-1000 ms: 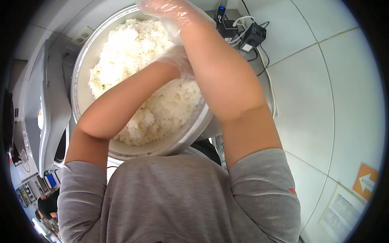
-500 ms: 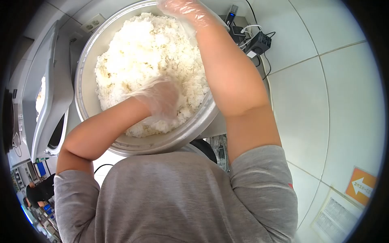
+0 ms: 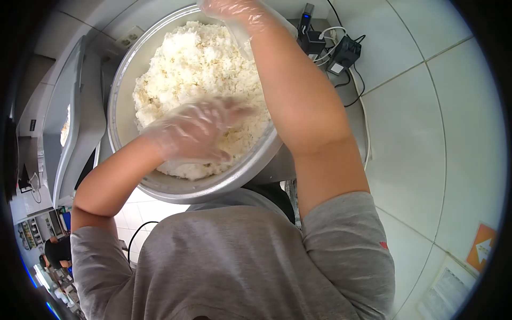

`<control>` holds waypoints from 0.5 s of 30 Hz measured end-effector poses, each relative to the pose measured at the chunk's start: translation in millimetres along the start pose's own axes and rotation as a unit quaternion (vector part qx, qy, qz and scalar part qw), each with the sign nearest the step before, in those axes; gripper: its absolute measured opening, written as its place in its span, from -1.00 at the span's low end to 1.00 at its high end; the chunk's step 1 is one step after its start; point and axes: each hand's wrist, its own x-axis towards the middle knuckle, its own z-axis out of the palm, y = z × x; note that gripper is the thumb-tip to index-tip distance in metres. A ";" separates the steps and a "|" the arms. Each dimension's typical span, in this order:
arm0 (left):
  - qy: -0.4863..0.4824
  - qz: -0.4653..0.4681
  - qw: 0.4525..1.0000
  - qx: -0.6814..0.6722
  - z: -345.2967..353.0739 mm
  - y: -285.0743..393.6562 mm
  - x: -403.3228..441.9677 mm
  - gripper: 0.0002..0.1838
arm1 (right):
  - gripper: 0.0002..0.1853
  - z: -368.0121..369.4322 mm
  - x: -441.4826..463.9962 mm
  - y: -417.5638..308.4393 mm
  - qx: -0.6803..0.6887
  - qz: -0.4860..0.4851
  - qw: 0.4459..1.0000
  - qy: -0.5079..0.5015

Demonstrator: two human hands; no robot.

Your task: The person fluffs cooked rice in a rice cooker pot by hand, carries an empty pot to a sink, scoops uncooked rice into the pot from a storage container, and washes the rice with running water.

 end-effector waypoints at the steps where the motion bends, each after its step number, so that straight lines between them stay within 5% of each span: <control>1: -0.079 -0.023 0.996 -0.036 3.5 2.9 9.1 -0.21 | -0.74 4.5 4.1 1.9 -0.023 -0.002 0.999 -0.024; 3: -0.234 -0.066 0.964 -0.111 10.7 10.6 40.3 -0.19 | -0.74 12.9 10.4 5.5 -0.070 -0.004 0.995 -0.075; 6: -0.109 -0.064 0.989 -0.079 56.9 6.0 54.0 -0.27 | -0.74 -6.7 12.1 -14.0 -0.071 0.059 0.984 -0.151; 9: -0.216 -0.082 0.971 -0.069 16.0 10.8 71.1 -0.46 | -0.76 8.5 3.1 -10.8 -0.232 -0.131 0.963 -0.035; 12: -0.164 -0.172 0.966 -0.099 61.3 10.7 84.3 -0.56 | -0.79 13.6 -1.5 -4.2 0.020 -0.129 0.987 0.090; 15: -0.009 -0.138 0.969 -0.206 104.9 -0.6 82.8 -0.68 | -0.81 -8.0 -1.6 -11.6 -0.217 -0.063 0.959 -0.171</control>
